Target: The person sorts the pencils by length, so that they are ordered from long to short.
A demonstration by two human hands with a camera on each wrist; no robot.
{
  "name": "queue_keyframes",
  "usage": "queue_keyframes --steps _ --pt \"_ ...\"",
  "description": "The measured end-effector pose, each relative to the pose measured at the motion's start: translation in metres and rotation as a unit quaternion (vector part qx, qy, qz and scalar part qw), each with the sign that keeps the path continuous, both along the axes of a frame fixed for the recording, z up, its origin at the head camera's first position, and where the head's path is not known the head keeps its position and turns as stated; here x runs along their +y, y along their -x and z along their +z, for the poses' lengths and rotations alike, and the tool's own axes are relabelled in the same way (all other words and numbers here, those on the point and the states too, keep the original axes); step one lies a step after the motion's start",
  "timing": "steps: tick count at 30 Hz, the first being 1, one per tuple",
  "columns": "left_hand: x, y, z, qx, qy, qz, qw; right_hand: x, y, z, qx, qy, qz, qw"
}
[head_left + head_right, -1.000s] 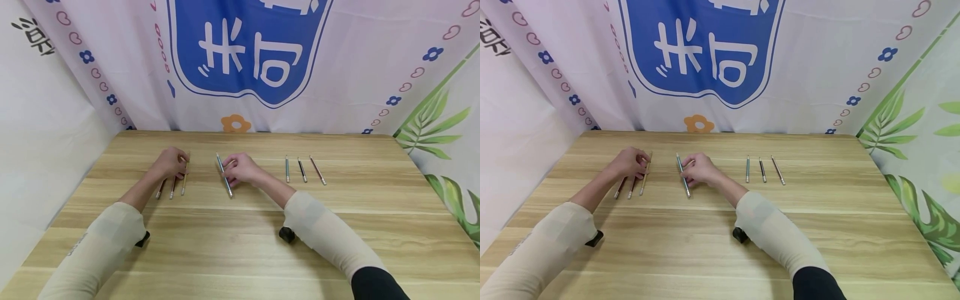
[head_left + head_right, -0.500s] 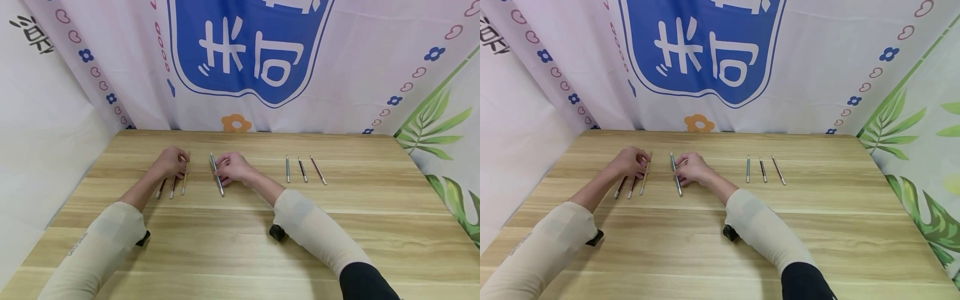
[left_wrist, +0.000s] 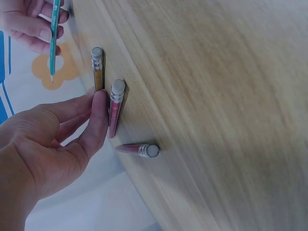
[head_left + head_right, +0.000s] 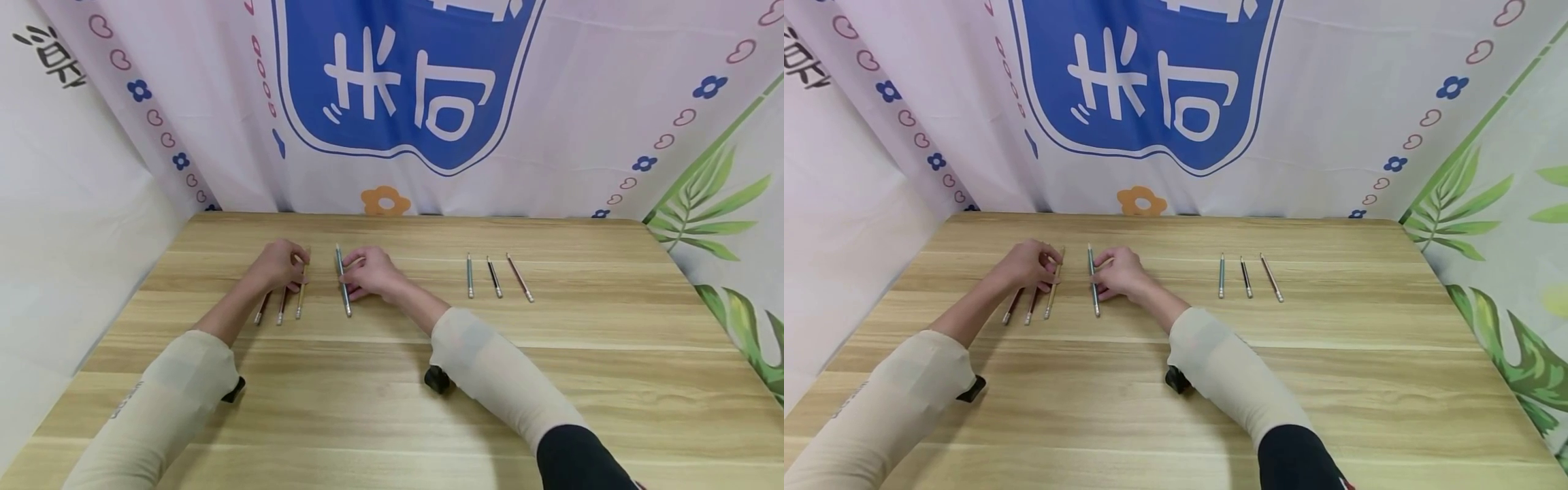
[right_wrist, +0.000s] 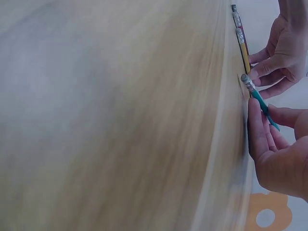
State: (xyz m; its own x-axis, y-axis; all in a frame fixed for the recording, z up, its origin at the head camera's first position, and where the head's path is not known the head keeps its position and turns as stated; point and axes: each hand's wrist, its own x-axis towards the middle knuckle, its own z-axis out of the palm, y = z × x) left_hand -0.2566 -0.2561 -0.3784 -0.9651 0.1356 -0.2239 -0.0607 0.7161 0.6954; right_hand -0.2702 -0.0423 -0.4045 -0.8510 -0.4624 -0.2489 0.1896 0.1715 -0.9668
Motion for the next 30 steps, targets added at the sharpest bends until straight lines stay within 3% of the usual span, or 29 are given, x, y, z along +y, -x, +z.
queue_keyframes --steps 9,19,30 --pt "0.001 0.001 0.002 -0.008 0.001 -0.002 1.0 -0.013 0.0 -0.003 0.012 -0.002 -0.03 0.9995" --pt "0.0 0.004 0.002 -0.01 -0.001 -0.006 0.9999 -0.032 -0.005 -0.001 0.052 -0.042 -0.056 0.9962" --pt "-0.001 0.004 0.0 -0.01 0.002 -0.014 0.9999 -0.048 -0.007 -0.001 0.067 -0.079 -0.08 0.9914"
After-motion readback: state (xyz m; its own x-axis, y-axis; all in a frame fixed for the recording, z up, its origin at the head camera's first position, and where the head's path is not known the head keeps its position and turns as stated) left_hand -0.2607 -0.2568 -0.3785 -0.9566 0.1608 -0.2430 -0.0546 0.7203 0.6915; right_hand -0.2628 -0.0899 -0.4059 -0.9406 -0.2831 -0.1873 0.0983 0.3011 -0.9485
